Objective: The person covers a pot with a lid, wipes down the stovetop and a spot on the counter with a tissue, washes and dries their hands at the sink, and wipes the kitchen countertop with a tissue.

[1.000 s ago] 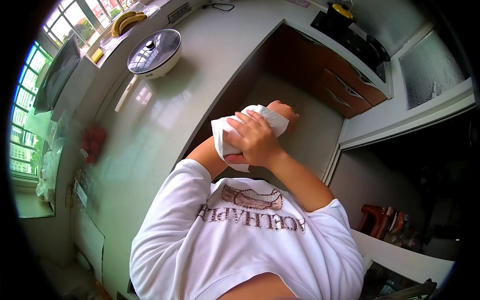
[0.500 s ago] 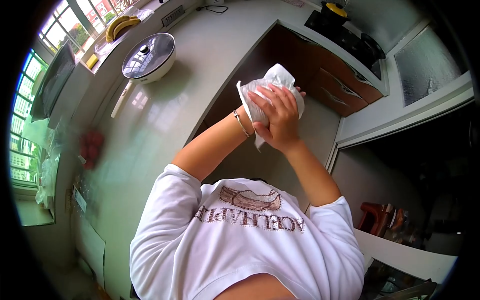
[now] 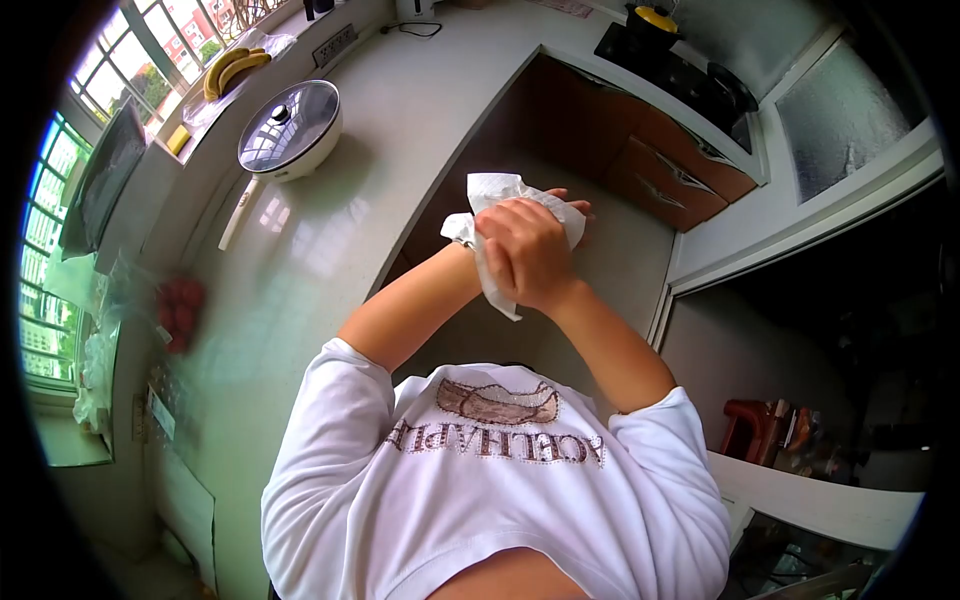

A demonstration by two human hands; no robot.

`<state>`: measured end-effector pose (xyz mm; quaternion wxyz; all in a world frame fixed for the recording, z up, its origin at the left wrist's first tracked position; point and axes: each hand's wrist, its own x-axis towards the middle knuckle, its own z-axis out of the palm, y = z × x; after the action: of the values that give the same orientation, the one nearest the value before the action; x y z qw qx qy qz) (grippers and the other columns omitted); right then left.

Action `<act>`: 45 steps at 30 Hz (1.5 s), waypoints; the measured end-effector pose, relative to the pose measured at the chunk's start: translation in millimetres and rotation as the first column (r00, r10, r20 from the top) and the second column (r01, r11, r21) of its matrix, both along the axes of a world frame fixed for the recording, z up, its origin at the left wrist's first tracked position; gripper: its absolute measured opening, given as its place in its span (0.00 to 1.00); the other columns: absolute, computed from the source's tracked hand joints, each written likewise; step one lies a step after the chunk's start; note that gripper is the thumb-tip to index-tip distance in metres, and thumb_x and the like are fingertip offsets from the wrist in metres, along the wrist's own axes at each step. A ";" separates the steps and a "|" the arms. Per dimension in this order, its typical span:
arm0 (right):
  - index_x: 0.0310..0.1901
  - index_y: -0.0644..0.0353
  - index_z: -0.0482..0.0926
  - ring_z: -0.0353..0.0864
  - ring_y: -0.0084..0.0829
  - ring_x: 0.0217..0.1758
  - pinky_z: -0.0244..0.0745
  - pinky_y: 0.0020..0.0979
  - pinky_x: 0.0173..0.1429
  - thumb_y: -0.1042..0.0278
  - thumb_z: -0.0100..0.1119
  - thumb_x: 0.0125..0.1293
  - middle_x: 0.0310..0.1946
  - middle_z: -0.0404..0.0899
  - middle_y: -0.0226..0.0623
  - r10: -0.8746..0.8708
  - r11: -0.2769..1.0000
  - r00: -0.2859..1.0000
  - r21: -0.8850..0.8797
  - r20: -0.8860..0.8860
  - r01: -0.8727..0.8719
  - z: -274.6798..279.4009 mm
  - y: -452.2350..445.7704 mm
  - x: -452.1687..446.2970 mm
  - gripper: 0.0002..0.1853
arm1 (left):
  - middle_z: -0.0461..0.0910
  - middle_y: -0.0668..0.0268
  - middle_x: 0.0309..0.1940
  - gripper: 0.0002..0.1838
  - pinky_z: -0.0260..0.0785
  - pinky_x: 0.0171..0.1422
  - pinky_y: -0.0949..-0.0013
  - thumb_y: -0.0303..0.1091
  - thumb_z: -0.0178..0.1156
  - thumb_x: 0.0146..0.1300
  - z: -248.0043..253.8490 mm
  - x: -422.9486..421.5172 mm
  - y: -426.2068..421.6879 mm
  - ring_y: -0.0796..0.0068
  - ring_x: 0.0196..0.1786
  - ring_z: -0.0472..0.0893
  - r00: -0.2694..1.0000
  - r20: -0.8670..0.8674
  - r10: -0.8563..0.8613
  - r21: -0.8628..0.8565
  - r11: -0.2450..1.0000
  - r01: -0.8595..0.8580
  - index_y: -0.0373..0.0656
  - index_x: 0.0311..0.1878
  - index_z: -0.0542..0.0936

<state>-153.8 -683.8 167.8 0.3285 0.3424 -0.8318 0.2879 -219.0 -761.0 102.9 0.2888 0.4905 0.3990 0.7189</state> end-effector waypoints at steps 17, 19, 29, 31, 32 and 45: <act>0.53 0.60 0.72 0.77 0.32 0.46 0.73 0.32 0.52 0.49 0.41 0.71 0.47 0.76 0.35 0.982 -0.074 0.188 -0.964 -0.026 0.254 -17.8 73.9 -11.8 0.22 | 0.81 0.57 0.36 0.11 0.70 0.50 0.59 0.39 0.60 0.48 112.3 25.0 -10.6 0.59 0.46 0.78 0.179 -0.860 0.477 0.361 0.818 -0.448 0.44 0.32 0.84; 0.54 0.58 0.72 0.76 0.34 0.50 0.68 0.36 0.60 0.47 0.37 0.72 0.49 0.76 0.36 0.885 -0.115 0.465 -0.982 -0.032 0.151 -14.7 79.7 -15.8 0.24 | 0.72 0.57 0.48 0.17 0.60 0.58 0.57 0.45 0.53 0.55 115.3 22.8 -12.4 0.59 0.56 0.68 0.510 -0.568 0.646 0.379 0.755 -0.535 0.47 0.45 0.74; 0.63 0.62 0.60 0.57 0.45 0.67 0.53 0.45 0.67 0.39 0.49 0.63 0.64 0.58 0.48 -0.075 0.956 0.990 -0.273 0.123 0.106 16.0 5.7 24.4 0.37 | 0.66 0.65 0.63 0.35 0.56 0.69 0.67 0.60 0.49 0.64 89.9 60.3 14.7 0.71 0.61 0.69 0.669 0.704 0.239 -0.028 0.950 -0.310 0.61 0.71 0.54; 0.58 0.64 0.63 0.65 0.37 0.52 0.60 0.41 0.59 0.40 0.47 0.64 0.52 0.65 0.43 0.020 0.903 0.986 -0.427 0.163 0.052 9.2 2.0 20.9 0.33 | 0.72 0.66 0.56 0.30 0.61 0.66 0.68 0.48 0.57 0.64 82.3 60.4 14.5 0.74 0.56 0.73 0.638 0.752 0.163 0.065 0.946 -0.318 0.55 0.66 0.60; 0.55 0.65 0.64 0.71 0.30 0.40 0.64 0.37 0.52 0.42 0.43 0.66 0.43 0.69 0.38 0.067 0.849 0.987 -0.528 0.145 0.020 9.0 -1.9 19.9 0.31 | 0.72 0.63 0.57 0.22 0.56 0.69 0.65 0.48 0.51 0.67 69.3 53.9 10.2 0.72 0.55 0.75 0.822 0.460 0.334 -0.037 0.933 -0.359 0.52 0.61 0.66; 0.71 0.58 0.47 0.55 0.31 0.70 0.52 0.35 0.70 0.41 0.38 0.70 0.69 0.53 0.38 0.522 0.217 0.818 -0.965 0.241 0.146 9.7 67.8 -7.1 0.37 | 0.66 0.53 0.64 0.36 0.52 0.70 0.46 0.63 0.47 0.62 46.9 5.5 -20.8 0.58 0.67 0.64 -0.053 -0.911 -0.409 -0.034 0.204 -0.978 0.51 0.68 0.64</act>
<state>-160.9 -616.0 177.5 0.1862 0.0777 -0.4773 0.8553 -213.5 -781.8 149.8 -0.1081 0.3880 0.9065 -0.1265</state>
